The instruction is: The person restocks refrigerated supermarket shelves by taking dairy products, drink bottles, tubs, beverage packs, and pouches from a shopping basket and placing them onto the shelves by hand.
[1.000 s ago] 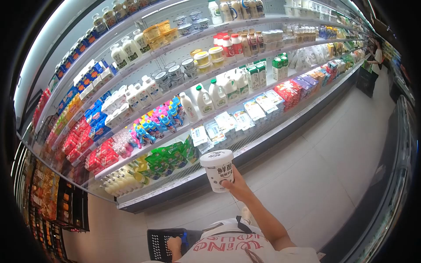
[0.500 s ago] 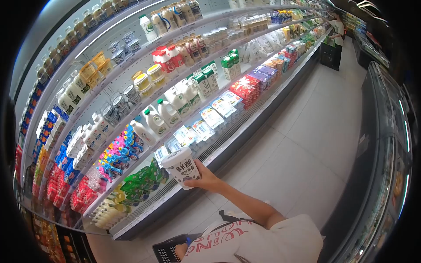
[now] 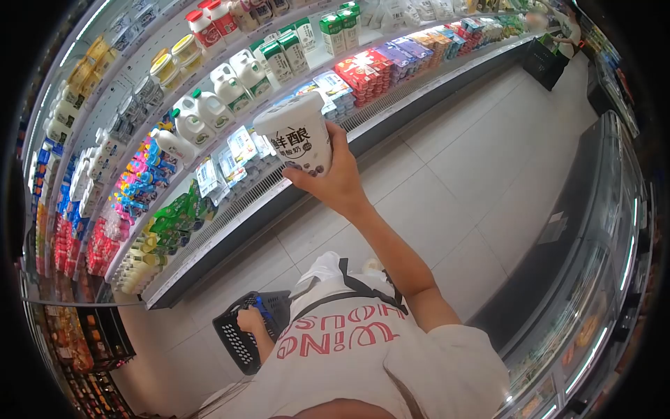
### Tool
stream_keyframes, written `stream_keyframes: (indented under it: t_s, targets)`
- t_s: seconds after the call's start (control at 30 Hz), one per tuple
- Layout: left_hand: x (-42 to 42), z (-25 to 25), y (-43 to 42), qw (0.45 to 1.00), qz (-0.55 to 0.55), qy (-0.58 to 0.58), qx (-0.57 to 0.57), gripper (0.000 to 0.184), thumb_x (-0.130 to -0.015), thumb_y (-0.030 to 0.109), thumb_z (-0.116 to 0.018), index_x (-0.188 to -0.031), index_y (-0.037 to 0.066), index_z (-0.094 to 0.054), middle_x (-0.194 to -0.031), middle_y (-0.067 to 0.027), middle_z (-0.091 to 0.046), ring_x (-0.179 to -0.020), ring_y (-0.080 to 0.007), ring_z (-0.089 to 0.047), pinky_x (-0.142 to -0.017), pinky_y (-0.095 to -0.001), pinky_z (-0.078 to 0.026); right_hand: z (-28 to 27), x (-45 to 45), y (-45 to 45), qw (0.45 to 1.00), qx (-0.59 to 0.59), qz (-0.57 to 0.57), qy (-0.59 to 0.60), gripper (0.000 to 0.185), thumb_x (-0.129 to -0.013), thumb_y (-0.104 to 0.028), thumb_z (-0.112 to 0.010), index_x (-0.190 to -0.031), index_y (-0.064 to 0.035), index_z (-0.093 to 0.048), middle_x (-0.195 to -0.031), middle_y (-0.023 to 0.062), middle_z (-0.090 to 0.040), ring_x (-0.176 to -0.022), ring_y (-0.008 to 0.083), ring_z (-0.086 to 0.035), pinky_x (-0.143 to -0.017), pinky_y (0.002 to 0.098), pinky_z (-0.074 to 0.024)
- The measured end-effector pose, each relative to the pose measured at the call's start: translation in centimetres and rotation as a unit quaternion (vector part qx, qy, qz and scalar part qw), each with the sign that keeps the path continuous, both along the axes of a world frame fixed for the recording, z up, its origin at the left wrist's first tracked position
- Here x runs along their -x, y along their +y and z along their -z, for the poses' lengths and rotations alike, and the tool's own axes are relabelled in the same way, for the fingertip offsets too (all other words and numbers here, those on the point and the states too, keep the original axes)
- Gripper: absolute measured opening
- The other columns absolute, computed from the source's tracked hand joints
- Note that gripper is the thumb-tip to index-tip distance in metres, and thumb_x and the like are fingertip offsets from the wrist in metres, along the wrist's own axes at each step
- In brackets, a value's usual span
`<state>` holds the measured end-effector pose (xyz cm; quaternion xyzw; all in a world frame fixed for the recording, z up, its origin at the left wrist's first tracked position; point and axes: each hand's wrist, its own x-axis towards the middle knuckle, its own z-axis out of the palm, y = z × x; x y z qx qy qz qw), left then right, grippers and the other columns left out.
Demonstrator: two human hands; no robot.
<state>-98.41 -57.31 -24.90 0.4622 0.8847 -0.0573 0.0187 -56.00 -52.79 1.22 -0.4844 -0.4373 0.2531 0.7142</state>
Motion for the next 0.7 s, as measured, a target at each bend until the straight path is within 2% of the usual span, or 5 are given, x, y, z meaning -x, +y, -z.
stream_keyframes:
  t_s: [0.1, 0.27, 0.3, 0.4, 0.7]
  targets:
    - [-2.0, 1.0, 1.0, 1.0, 0.014, -0.005, -0.026, 0.035, -0.083, 0.034, -0.065, -0.084, -0.002, -0.069, -0.088, -0.0207, -0.069, -0.084, -0.0354, -0.068, -0.072, -0.0454, -0.055, 0.0, -3.4, 0.2, 0.999, 0.023, 0.026, 0.003, 0.086, -0.067, -0.021, -0.084, -0.131, 0.0023, -0.033, -0.115, 0.0149, -0.056, -0.107, 0.0187, -0.057, -0.086, 0.0324, -0.0503]
    - [-7.9, 1.4, 3.0, 0.998, 0.007, -0.02, -0.055, 0.036, -0.082, 0.03, -0.063, -0.086, -0.006, -0.068, -0.086, -0.0238, -0.068, -0.08, -0.0399, -0.068, -0.072, -0.0466, -0.055, -0.2, -9.9, 1.0, 0.994, 0.031, -0.042, 0.096, 0.087, -0.069, -0.022, -0.083, -0.135, 0.0037, -0.032, -0.116, 0.0124, -0.054, -0.107, 0.018, -0.054, -0.089, 0.0316, -0.0475]
    - [-9.1, 1.8, 3.0, 0.997, 0.021, 0.007, -0.068, 0.034, -0.084, 0.027, -0.056, -0.078, -0.005, -0.066, -0.077, -0.0198, -0.067, -0.07, -0.035, -0.068, -0.062, -0.0449, -0.054, -0.5, -11.1, 1.0, 0.993, 0.046, -0.053, 0.089, 0.088, -0.07, -0.023, -0.082, -0.136, 0.0033, -0.031, -0.117, 0.0123, -0.053, -0.109, 0.0177, -0.053, -0.09, 0.0317, -0.0469]
    - [-10.9, 4.7, 3.8, 0.996, 0.014, 0.065, -0.061, 0.036, -0.085, 0.03, -0.055, -0.076, -0.003, -0.066, -0.07, -0.0176, -0.066, -0.063, -0.0294, -0.068, -0.053, -0.0389, -0.053, -0.3, -14.7, 1.5, 0.989, 0.049, -0.082, 0.108, 0.085, -0.071, -0.024, -0.082, -0.135, 0.0011, -0.032, -0.117, 0.0112, -0.053, -0.108, 0.0172, -0.054, -0.09, 0.0312, -0.0469]
    - [-23.2, 4.8, 4.9, 0.994, 0.009, 0.023, -0.109, 0.03, -0.081, 0.026, -0.059, -0.076, -0.003, -0.065, -0.067, -0.018, -0.065, -0.063, -0.0347, -0.067, -0.058, -0.0443, -0.053, 0.7, -25.6, 6.7, 0.985, 0.036, -0.116, 0.121, 0.082, -0.072, -0.022, -0.081, -0.134, 0.001, -0.032, -0.118, 0.0113, -0.052, -0.109, 0.0172, -0.053, -0.091, 0.0319, -0.0469]
